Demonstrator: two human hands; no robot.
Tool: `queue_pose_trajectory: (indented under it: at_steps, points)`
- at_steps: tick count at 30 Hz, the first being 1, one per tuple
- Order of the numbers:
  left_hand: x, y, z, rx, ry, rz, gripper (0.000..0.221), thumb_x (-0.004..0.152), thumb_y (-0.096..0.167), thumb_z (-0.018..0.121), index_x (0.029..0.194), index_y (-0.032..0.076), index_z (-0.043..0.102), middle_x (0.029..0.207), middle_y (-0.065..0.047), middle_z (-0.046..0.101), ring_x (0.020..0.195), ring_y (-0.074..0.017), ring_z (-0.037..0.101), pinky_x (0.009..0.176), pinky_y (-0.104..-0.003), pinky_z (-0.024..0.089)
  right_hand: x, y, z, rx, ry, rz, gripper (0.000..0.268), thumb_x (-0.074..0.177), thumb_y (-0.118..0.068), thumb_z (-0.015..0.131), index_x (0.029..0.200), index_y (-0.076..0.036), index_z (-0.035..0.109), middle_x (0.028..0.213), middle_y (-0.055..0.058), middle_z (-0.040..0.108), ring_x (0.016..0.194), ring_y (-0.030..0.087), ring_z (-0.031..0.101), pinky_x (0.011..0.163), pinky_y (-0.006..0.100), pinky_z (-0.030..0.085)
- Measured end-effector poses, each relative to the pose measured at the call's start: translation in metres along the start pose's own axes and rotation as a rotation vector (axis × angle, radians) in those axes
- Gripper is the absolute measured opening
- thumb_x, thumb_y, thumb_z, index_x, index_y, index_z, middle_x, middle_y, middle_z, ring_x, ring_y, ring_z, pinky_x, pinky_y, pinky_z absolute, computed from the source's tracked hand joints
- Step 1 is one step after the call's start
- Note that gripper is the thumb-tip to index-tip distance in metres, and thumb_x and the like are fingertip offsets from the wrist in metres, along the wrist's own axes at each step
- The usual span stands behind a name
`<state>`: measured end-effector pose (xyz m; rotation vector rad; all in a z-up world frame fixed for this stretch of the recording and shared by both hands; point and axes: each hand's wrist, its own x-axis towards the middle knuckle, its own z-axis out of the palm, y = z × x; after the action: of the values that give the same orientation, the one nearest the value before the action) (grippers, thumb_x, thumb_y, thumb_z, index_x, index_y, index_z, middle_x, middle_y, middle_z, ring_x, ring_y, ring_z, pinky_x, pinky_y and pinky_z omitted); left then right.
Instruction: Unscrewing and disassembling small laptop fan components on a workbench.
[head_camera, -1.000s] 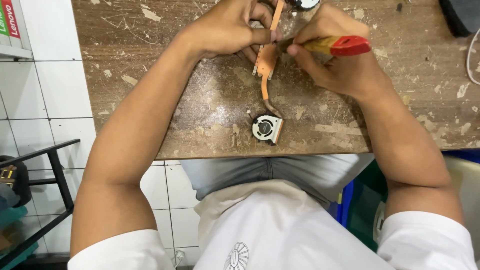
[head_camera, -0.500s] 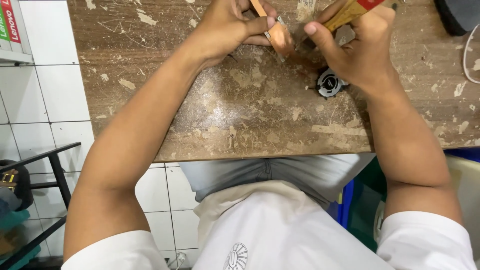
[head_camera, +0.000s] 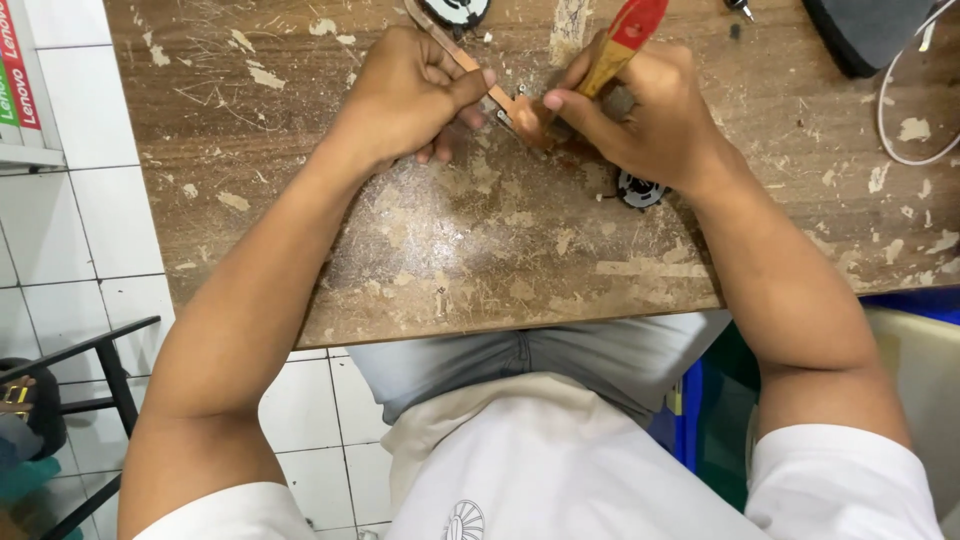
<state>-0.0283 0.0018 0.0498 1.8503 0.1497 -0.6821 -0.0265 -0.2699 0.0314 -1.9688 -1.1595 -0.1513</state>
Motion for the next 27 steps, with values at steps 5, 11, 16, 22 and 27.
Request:
queue_pose_trajectory:
  at_steps: [5, 11, 16, 22, 27]
  points:
    - [-0.012, 0.014, -0.007, 0.130, -0.040, -0.057, 0.023, 0.115, 0.021, 0.070, 0.100, 0.005, 0.079, 0.090, -0.008, 0.088, 0.044, -0.0069, 0.065, 0.035, -0.017, 0.047, 0.000, 0.000, 0.002, -0.024, -0.068, 0.030, 0.015, 0.111, 0.007, 0.085, 0.105, 0.012, 0.072, 0.102, 0.024, 0.076, 0.089, 0.034, 0.074, 0.080, 0.041, 0.061]
    - [0.009, -0.025, 0.004, 0.341, 0.147, 0.450, 0.029, 0.107, 0.005, 0.082, 0.082, 0.011, 0.068, 0.073, -0.001, 0.069, 0.061, -0.0112, 0.065, 0.070, -0.026, 0.062, 0.000, 0.000, -0.001, -0.049, -0.080, 0.022, 0.014, 0.112, 0.005, 0.084, 0.105, 0.011, 0.073, 0.102, 0.023, 0.076, 0.086, 0.033, 0.075, 0.075, 0.040, 0.061]
    - [0.020, -0.041, 0.012, 0.788, 0.317, 1.130, 0.041, 0.092, 0.030, 0.103, 0.103, 0.015, 0.067, 0.097, 0.000, 0.068, 0.088, -0.0190, 0.061, 0.051, -0.027, 0.048, -0.008, 0.010, -0.005, -0.081, 0.007, -0.001, 0.016, 0.116, 0.006, 0.083, 0.109, 0.016, 0.073, 0.100, 0.026, 0.075, 0.081, 0.032, 0.070, 0.067, 0.037, 0.055]
    - [0.027, -0.043, 0.014, 0.854, 0.080, 1.172, 0.067, 0.087, 0.037, 0.102, 0.143, 0.009, 0.076, 0.116, -0.007, 0.058, 0.111, -0.0308, 0.051, 0.094, -0.048, 0.039, -0.009, 0.016, -0.009, -0.126, 0.085, -0.106, 0.019, 0.120, 0.006, 0.082, 0.107, 0.017, 0.073, 0.099, 0.028, 0.077, 0.086, 0.037, 0.075, 0.073, 0.041, 0.060]
    - [0.022, -0.045, 0.018, 0.940, 0.061, 1.028, 0.050, 0.090, 0.047, 0.097, 0.123, 0.014, 0.080, 0.141, -0.020, 0.067, 0.092, -0.0364, 0.072, 0.092, -0.054, 0.055, -0.009, 0.006, -0.014, -0.165, 0.054, -0.057, 0.023, 0.122, 0.004, 0.085, 0.107, 0.018, 0.075, 0.100, 0.027, 0.078, 0.084, 0.034, 0.073, 0.068, 0.039, 0.057]
